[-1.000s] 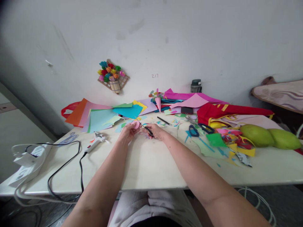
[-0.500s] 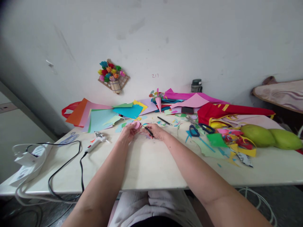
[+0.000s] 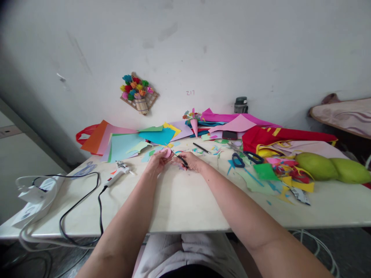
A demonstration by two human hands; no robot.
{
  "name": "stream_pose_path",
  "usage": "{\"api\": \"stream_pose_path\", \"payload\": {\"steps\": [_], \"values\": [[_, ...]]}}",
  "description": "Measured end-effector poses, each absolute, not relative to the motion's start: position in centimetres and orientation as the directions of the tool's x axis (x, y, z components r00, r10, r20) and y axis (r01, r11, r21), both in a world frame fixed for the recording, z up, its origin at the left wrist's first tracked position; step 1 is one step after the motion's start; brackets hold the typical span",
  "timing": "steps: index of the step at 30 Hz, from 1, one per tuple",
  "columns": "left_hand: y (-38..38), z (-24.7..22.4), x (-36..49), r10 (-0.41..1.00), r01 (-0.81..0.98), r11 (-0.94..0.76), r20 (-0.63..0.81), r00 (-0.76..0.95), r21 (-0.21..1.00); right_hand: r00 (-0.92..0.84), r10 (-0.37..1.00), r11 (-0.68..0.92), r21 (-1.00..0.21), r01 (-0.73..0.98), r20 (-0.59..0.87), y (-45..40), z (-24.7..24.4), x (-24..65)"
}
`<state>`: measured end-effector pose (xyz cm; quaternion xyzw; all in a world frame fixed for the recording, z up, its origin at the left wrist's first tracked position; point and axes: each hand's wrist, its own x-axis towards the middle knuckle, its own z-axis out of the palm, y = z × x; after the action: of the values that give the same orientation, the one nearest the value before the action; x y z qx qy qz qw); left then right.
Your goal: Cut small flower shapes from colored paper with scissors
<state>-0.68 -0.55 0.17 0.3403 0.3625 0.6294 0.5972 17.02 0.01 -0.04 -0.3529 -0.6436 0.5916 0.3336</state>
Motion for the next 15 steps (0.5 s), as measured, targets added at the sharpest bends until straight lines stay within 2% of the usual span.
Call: {"api": "stream_pose_path", "payload": {"steps": [6,15], "values": [[-0.53,0.09,-0.6,0.998,-0.502,-0.033,0.004,-0.06,0.864,-0.527,0.85,0.061,-0.995,0.082,0.008,-0.27,0.16,17.2],[-0.29,-0.17,-0.91,0.998,-0.487,-0.046,0.02,-0.058,0.872,-0.519,0.853,0.05,-0.999,-0.02,0.053,0.12,-0.03,16.75]]}}
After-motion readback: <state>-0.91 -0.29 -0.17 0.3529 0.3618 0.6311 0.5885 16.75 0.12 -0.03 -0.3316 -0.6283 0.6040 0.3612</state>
